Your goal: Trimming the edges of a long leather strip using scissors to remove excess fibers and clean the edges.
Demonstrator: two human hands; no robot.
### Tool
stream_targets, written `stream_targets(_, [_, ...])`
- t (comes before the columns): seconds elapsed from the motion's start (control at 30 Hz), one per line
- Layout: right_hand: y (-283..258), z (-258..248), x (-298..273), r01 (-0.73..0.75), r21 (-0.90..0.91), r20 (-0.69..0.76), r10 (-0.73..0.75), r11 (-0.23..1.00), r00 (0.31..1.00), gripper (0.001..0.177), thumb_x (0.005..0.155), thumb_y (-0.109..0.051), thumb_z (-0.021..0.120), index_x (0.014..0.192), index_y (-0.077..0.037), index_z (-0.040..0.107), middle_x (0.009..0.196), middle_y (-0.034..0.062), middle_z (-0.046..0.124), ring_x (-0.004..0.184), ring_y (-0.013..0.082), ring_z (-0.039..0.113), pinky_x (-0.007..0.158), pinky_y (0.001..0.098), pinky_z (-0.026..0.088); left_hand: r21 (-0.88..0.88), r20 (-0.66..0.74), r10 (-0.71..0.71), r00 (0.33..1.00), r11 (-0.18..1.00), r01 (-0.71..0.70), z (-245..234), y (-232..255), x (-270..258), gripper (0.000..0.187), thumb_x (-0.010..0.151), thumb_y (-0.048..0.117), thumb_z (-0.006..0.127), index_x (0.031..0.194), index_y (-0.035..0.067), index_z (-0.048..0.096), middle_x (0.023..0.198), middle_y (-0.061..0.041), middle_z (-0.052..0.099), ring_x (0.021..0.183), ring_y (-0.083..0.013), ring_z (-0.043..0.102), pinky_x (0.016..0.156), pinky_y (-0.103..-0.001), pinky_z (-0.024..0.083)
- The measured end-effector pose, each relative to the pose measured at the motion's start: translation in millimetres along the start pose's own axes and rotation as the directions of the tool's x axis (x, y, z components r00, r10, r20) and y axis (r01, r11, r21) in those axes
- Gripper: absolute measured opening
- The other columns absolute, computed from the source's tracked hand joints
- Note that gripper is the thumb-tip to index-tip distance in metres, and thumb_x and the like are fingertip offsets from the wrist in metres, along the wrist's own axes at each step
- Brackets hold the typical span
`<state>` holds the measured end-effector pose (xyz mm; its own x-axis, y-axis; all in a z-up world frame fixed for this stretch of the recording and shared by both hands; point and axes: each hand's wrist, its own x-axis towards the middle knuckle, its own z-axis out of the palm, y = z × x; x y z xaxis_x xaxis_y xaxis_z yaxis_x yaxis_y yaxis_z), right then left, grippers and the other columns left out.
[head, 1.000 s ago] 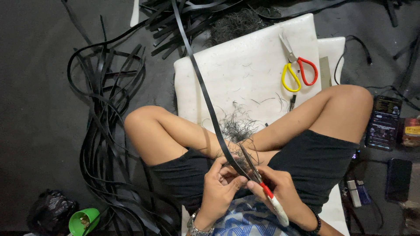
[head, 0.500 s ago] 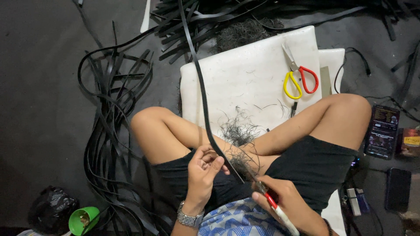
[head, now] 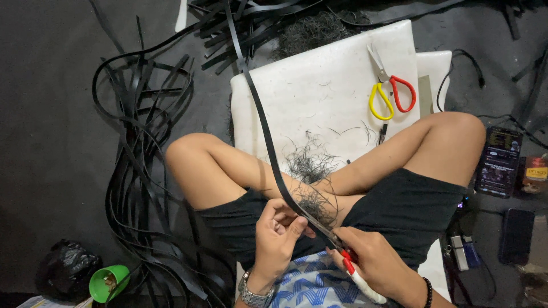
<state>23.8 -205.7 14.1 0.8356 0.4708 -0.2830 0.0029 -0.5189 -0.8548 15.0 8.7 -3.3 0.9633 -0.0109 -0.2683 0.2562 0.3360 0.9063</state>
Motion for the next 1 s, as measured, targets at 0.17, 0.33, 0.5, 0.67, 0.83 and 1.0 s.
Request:
stream_targets(0.17, [7,4,-1,0.039,-0.015,-0.017,-0.039,0.999,0.999,0.008,0.076,-0.017,0.074,0.083,-0.013,0.072,0.063,-0.0015,0.071,0.042,0.0123,0.054,0.042,0.0279,0.045,-0.03,0.011,-0.026,1.0,0.999,0.027,-2,-4,-2,0.027,0.095,0.001,0.066,0.117,-0.005,0.052,0.095,-0.015,0.063,0.074,-0.0197,0.069,0.069,-0.032,0.064])
stream_targets(0.33, [11,6,0,0.119,-0.068,-0.044,-0.122,0.991,0.992,0.012,0.076,-0.017,0.075,0.087,-0.013,0.072,0.062,-0.0019,0.071,0.041,0.0115,0.053,0.041,0.0276,0.045,-0.02,0.012,-0.031,0.999,0.999,0.032,-3,0,-3,0.026,0.094,-0.001,0.066,0.116,-0.005,0.052,0.092,-0.016,0.064,0.072,-0.0203,0.07,0.069,-0.033,0.066])
stream_targets(0.5, [20,3,3,0.144,-0.065,0.025,-0.142,0.987,0.99,0.032,0.073,-0.014,0.074,0.105,-0.011,0.07,0.078,0.0017,0.074,0.051,0.017,0.062,0.049,0.0304,0.05,-0.038,0.068,-0.089,0.994,0.995,0.091,3,4,-5,0.024,0.094,-0.006,0.065,0.115,-0.005,0.053,0.095,-0.018,0.066,0.075,-0.0206,0.069,0.071,-0.032,0.065])
stream_targets(0.67, [17,4,2,0.095,-0.017,0.026,-0.095,0.995,0.995,0.018,0.078,-0.019,0.073,0.095,-0.012,0.071,0.07,-0.0001,0.072,0.048,0.0142,0.056,0.046,0.0293,0.045,-0.015,0.062,-0.101,0.993,0.995,0.102,3,1,-6,0.025,0.093,-0.005,0.066,0.115,-0.006,0.054,0.092,-0.017,0.067,0.074,-0.019,0.068,0.07,-0.032,0.065])
stream_targets(0.83, [23,8,2,0.107,-0.028,-0.019,-0.107,0.994,0.994,0.019,0.073,-0.017,0.076,0.091,-0.012,0.071,0.066,0.0014,0.074,0.044,0.015,0.057,0.044,0.0303,0.047,-0.029,0.06,-0.087,0.994,0.996,0.089,2,-1,-8,0.022,0.094,-0.003,0.066,0.111,-0.005,0.053,0.089,-0.016,0.066,0.072,-0.0181,0.068,0.068,-0.031,0.064])
stream_targets(1.0, [27,11,5,0.049,0.197,-0.092,-0.032,0.979,0.995,0.02,0.087,-0.026,0.069,0.086,-0.008,0.077,0.052,-0.0012,0.064,0.04,0.0098,0.045,0.038,0.0258,0.038,-0.03,0.043,-0.069,0.997,0.997,0.071,2,-3,-10,0.025,0.094,-0.001,0.067,0.114,-0.005,0.053,0.093,-0.017,0.065,0.075,-0.0199,0.069,0.069,-0.031,0.064])
